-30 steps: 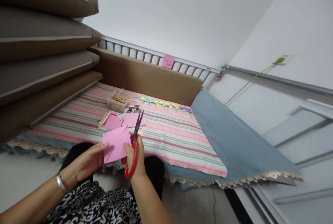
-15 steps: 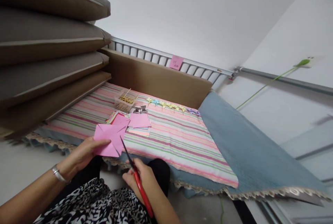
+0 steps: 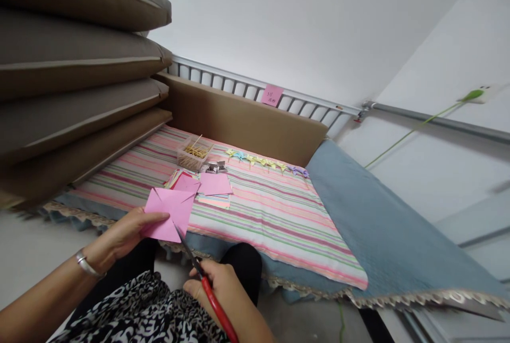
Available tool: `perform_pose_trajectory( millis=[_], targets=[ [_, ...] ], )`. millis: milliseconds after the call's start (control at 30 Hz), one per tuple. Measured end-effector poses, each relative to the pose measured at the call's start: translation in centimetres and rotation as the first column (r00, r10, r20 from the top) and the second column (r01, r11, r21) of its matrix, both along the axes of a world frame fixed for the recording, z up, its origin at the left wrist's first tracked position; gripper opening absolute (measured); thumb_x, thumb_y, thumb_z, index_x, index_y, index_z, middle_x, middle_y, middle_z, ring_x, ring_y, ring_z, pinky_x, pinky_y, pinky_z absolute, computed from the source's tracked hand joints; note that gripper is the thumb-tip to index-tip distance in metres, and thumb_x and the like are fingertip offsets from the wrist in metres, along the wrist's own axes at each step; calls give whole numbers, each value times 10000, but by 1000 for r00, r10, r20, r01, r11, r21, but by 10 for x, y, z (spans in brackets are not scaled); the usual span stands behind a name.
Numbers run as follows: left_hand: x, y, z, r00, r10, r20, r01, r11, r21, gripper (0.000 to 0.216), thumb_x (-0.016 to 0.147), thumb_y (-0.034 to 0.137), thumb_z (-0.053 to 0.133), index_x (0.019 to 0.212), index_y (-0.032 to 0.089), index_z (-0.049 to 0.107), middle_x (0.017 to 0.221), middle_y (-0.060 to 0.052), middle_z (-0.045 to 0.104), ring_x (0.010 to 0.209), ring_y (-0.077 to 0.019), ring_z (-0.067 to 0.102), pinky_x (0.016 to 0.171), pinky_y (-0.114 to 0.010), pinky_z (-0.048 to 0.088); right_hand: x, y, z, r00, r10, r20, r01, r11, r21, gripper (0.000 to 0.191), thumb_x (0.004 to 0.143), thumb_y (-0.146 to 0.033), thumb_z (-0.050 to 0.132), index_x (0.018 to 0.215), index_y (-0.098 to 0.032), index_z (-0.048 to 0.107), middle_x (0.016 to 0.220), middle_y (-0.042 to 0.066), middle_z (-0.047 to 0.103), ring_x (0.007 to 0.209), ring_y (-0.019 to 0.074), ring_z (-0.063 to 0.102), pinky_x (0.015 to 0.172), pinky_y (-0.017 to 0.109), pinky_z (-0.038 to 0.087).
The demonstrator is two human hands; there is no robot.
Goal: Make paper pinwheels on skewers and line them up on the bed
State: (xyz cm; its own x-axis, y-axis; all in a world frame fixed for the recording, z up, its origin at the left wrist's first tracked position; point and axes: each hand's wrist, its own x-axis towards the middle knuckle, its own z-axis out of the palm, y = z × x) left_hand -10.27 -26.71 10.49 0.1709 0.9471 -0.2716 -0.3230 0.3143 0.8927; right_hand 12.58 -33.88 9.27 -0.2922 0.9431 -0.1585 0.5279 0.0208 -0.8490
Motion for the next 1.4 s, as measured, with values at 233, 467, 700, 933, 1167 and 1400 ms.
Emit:
perform_pose_trajectory(
  millis=[233,467,700,933,1167,1400],
  targets=[
    [7,-1,3,1000,-18,11,18,1000,5,369,603,221,772,942,81,724,899,-130,751,730,-242,680,692,-308,509,-1,1,2,999,-20,-46,18,1000,-24,153,719,-297,667,812,-179,697,445,-59,476,394,71,385,395,188,265],
    [10,-4,7,1000,-10,13,10,1000,23,326,611,219,762,909,89,735,903,-133,750,750,-256,680,701,-312,510,-2,0,7,999,-10,-51,8,999,-36,132,745,-302,640,796,-185,675,448,-63,473,392,72,394,419,196,286],
    [10,-3,8,1000,-10,7,10,1000,25,327,602,221,769,899,88,736,878,-132,752,733,-258,681,686,-311,508,-1,1,4,999,-7,-53,5,999,-44,114,747,-293,631,752,-184,665,450,-62,459,402,71,394,414,188,280],
    [10,-2,6,1000,-12,-3,12,999,31,329,597,227,773,897,98,735,871,-126,753,705,-242,678,654,-300,509,1,1,0,1000,11,-17,-11,1000,-4,133,749,-314,629,727,-186,653,462,-55,469,413,73,373,407,191,250],
    [8,3,4,1000,5,-10,-5,1000,4,354,608,224,764,938,101,724,874,-116,755,714,-244,680,673,-310,517,5,-1,2,997,10,77,-15,998,58,113,713,-165,570,780,-171,661,513,-58,460,451,73,377,462,193,297],
    [-7,11,6,995,-54,-84,54,999,-7,325,583,213,774,877,81,731,841,-126,754,723,-251,684,678,-296,504,44,4,-17,998,-59,17,55,977,207,382,683,-105,513,1044,-193,597,684,-6,609,570,136,548,559,232,423]
  ],
)
